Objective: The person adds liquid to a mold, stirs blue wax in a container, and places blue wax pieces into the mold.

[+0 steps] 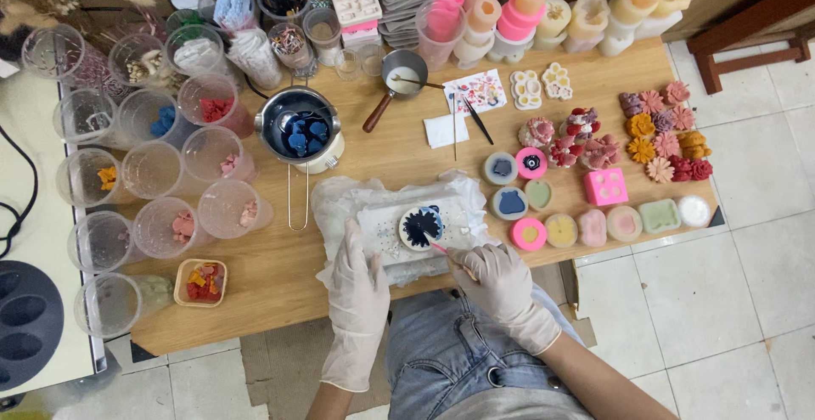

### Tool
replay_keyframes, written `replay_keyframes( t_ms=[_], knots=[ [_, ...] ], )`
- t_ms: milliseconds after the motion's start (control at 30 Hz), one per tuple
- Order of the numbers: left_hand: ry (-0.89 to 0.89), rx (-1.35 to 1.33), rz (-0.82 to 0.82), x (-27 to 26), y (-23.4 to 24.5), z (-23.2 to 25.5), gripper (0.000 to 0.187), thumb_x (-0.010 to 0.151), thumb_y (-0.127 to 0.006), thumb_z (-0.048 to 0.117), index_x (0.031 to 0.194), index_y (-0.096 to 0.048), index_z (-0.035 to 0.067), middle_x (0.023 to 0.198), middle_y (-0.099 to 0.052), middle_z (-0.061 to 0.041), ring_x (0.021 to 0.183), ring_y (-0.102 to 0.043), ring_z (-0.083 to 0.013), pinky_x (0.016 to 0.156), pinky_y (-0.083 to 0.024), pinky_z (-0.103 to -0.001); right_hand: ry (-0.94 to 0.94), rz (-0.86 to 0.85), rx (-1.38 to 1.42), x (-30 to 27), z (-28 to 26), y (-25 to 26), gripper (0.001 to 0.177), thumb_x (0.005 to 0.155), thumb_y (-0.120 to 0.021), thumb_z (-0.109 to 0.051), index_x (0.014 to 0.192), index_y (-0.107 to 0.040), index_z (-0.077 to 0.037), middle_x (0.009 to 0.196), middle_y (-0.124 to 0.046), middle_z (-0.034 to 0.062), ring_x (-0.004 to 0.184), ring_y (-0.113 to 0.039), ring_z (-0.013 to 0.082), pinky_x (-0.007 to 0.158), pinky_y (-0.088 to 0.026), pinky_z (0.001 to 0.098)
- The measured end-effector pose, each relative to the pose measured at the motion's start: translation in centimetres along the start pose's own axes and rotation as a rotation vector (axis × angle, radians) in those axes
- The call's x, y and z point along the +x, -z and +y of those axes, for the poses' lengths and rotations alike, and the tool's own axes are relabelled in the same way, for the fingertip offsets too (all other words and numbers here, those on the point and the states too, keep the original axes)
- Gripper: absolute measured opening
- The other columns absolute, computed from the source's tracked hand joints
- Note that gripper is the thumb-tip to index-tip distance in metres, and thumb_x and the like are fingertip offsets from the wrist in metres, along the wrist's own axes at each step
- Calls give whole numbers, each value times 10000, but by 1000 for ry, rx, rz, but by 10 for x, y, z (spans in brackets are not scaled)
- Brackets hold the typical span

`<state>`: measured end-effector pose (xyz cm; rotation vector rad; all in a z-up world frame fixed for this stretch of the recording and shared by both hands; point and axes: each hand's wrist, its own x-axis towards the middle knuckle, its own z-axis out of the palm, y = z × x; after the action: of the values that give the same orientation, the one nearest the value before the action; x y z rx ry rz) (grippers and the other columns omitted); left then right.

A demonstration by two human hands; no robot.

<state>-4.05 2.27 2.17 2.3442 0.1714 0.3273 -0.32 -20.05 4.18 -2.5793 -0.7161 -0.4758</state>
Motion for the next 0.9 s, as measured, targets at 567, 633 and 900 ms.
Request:
replay_keyframes(
  t_ms=[567,633,900],
  knots=[
    [26,34,-27,-11,-7,8,690,917,-627,34,1528,-319,-54,1559,-411,-288,1429,-438,-420,1155,-389,-448,-37,-26,65,-8,5,-10,167,783,-812,-175,925,-728,-146,666,-618,23,596,-605,226,585,-466,379],
    [67,10,-54,-11,-6,10,703,912,-621,30,1536,-308,-55,1553,-412,-286,1423,-440,-416,1149,-392,-442,-32,-26,69,-8,6,-10,173,778,-804,-174,928,-723,-144,686,-626,23,614,-609,229,601,-473,378],
    [116,28,-104,-8,-2,17,694,914,-611,22,1534,-305,-43,1557,-403,-278,1440,-417,-416,1172,-370,-438,-30,-43,72,-7,10,-8,179,776,-793,-176,936,-724,-135,705,-637,27,629,-613,234,604,-477,378]
  ],
)
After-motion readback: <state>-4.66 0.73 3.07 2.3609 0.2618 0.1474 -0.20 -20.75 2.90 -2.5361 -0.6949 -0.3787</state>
